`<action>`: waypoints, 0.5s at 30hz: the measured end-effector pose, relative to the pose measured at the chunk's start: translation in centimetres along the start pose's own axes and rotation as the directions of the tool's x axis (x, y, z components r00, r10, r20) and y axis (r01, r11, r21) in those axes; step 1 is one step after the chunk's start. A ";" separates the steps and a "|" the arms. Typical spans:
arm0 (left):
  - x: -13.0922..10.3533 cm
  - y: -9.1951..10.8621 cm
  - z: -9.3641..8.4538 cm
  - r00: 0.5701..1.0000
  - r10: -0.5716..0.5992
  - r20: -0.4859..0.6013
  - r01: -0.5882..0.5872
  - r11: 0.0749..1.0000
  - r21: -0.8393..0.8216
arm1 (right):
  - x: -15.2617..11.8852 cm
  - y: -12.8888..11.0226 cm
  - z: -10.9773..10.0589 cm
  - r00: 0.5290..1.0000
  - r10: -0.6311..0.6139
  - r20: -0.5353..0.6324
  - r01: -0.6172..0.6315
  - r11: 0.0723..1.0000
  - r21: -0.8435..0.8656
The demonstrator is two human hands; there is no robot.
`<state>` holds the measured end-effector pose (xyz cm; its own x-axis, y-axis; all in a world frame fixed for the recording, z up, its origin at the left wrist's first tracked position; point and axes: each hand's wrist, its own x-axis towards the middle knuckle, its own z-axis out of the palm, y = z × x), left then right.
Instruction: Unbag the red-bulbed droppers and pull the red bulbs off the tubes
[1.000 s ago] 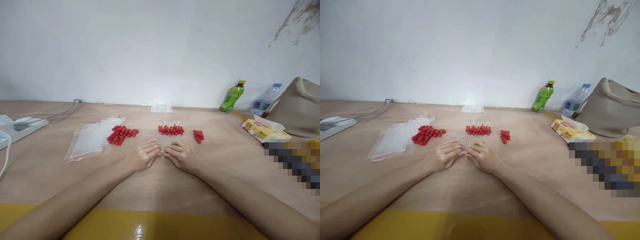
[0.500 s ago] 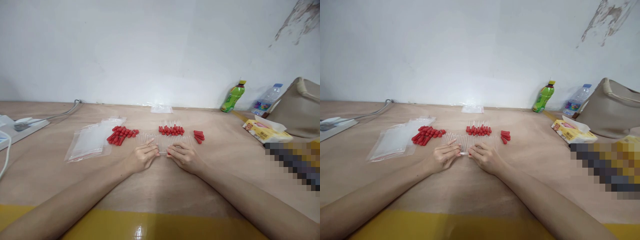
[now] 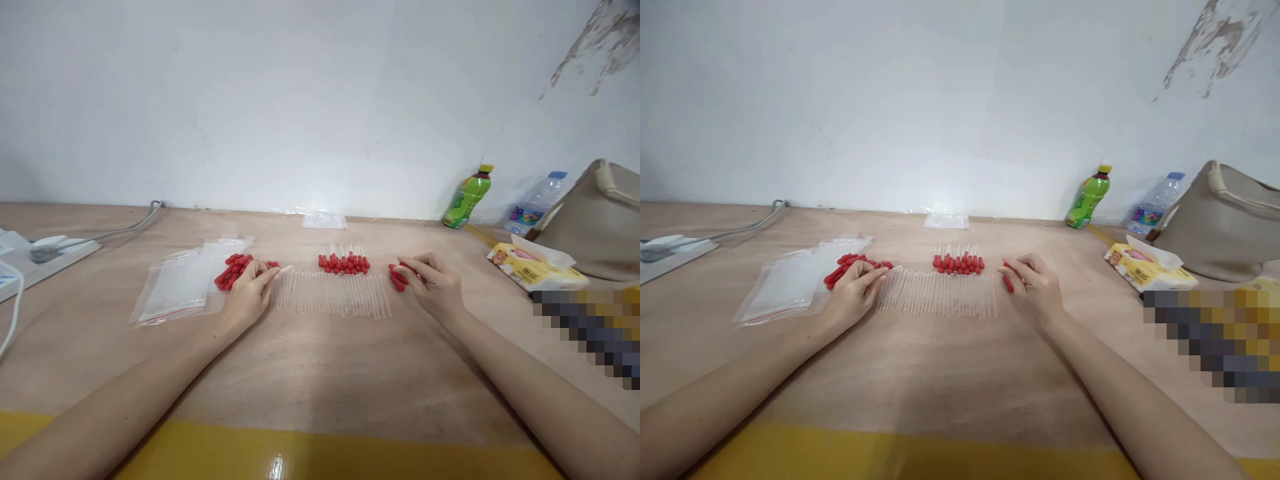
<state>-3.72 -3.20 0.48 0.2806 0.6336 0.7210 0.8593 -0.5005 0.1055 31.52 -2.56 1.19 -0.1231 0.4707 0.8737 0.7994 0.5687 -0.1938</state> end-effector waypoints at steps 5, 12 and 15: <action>0.0 -0.3 0.5 1.000 0.013 0.007 -0.013 1.000 0.027 | 0.0 2.4 0.3 0.930 0.365 0.046 -0.366 0.930 0.023; 0.1 -0.4 1.0 0.984 0.179 0.003 -0.178 0.978 0.106 | -0.7 4.3 1.1 0.850 0.512 0.120 -0.519 0.854 0.037; 0.0 0.0 1.0 0.985 0.175 0.012 -0.175 0.979 0.104 | -0.9 4.8 1.4 0.844 0.516 0.146 -0.528 0.847 0.057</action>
<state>-3.29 -2.59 -0.19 0.4314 0.5431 0.7204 0.8367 -0.5394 -0.0945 34.63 0.71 -1.19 0.2226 0.7893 0.5722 0.7085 0.2721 -0.6511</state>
